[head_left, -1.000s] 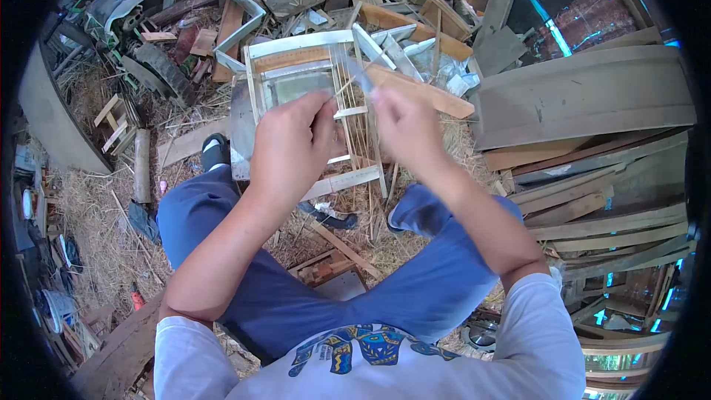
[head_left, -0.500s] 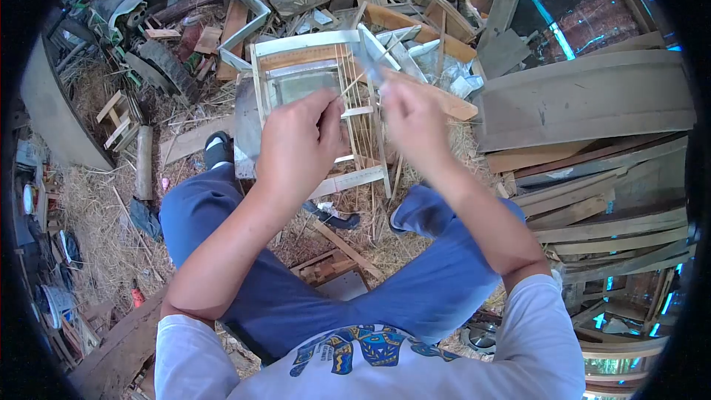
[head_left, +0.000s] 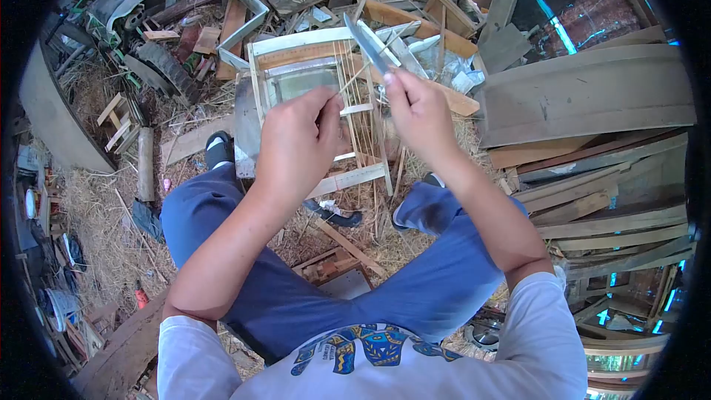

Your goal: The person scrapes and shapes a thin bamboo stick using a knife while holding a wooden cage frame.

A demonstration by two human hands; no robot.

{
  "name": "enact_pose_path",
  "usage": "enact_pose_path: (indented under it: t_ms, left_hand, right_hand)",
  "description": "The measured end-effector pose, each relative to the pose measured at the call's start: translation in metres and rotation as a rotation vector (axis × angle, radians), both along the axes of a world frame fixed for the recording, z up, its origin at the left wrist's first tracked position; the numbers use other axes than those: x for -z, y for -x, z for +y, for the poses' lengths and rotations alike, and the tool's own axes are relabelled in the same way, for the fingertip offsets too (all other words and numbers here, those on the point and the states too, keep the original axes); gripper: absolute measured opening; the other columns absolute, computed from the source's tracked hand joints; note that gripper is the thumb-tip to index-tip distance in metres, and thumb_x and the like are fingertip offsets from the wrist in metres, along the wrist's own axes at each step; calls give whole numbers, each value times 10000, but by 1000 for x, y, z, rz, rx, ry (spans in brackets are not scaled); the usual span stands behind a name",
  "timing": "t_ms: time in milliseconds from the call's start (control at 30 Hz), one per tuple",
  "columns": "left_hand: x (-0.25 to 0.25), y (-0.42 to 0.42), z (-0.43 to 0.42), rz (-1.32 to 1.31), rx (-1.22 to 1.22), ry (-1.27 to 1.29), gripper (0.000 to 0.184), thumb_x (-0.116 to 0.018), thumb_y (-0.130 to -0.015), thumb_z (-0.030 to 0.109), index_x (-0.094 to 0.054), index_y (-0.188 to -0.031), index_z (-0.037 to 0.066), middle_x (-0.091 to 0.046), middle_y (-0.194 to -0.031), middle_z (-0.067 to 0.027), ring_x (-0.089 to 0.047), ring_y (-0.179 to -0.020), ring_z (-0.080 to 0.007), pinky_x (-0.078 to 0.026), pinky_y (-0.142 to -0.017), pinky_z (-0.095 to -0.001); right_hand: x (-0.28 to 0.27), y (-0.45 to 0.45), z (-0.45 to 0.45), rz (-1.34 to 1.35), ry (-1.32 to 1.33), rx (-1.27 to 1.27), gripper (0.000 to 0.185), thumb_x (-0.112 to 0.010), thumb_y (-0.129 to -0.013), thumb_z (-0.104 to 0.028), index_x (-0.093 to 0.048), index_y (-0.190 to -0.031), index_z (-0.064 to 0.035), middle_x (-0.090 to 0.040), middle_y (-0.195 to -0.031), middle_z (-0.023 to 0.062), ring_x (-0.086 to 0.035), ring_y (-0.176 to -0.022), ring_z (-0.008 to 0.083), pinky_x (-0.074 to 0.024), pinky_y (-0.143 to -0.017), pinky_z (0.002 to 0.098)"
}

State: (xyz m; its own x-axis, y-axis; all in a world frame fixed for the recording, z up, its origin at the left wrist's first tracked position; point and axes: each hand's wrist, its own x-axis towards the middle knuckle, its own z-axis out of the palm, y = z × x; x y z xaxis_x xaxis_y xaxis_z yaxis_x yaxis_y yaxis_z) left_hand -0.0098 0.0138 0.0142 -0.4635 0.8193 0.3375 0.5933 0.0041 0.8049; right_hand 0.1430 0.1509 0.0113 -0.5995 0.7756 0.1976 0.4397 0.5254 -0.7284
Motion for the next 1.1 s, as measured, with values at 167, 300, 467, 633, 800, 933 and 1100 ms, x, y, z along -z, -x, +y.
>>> enact_pose_path:
  t_ms: [167, 300, 467, 633, 800, 933, 1100]
  left_hand:
    - [-2, 2, 0, -1, 7, 54, 142, -644, -1013, 84, -739, -1025, -21, -653, -699, -193, -617, -551, -200, -458, -556, -356]
    - [3, -3, -2, -136, 48, 66, 147, -629, -1019, 75, -725, -1032, -36, -674, -704, -153, -646, -605, -140, -486, -580, -335]
    - [0, 0, -2, -104, 78, 111, 148, -588, -1038, 77, -687, -1060, -31, -668, -706, -140, -658, -620, -173, -497, -598, -340]
    - [1, 3, -4, 1, 118, 163, 109, -566, -1050, 82, -644, -1095, 20, -611, -690, -189, -648, -594, -288, -480, -586, -388]
    - [1, 2, -4, 60, 105, 164, 77, -573, -1052, 89, -633, -1080, 49, -627, -729, -223, -654, -660, -433, -476, -585, -447]
    - [5, 3, -2, 97, 86, 138, 73, -580, -1050, 95, -634, -1082, 57, -636, -741, -232, -676, -697, -441, -487, -597, -477]
    - [2, 1, -4, 146, 63, 170, 70, -590, -1046, 98, -634, -1081, 57, -655, -778, -236, -686, -742, -451, -497, -613, -497]
  right_hand:
    - [8, -3, -11, -44, -31, -190, 326, -584, -1082, -301, -657, -907, -36, -605, -645, 186, -604, -561, 371, -463, -561, 441]
    - [1, -10, 19, 49, 47, 23, 322, -604, -1073, -306, -651, -901, -39, -588, -667, 185, -573, -585, 360, -445, -574, 420]
    - [11, -13, 9, 31, -62, -49, 334, -594, -1080, -302, -640, -900, -25, -591, -678, 182, -554, -579, 351, -438, -575, 427]
    - [7, -19, 25, 91, -42, -18, 328, -595, -1079, -294, -638, -901, -21, -585, -660, 175, -552, -558, 321, -425, -565, 426]
    - [8, -18, 25, 38, -58, 96, 315, -599, -1072, -306, -653, -907, -43, -579, -627, 167, -555, -531, 314, -432, -550, 425]
    - [10, -13, -2, -29, -142, -86, 320, -592, -1072, -325, -667, -909, -60, -601, -643, 173, -600, -551, 342, -460, -559, 447]
    - [-2, -10, -3, 37, 17, 41, 303, -600, -1064, -309, -683, -905, -65, -633, -674, 186, -635, -615, 414, -479, -576, 472]
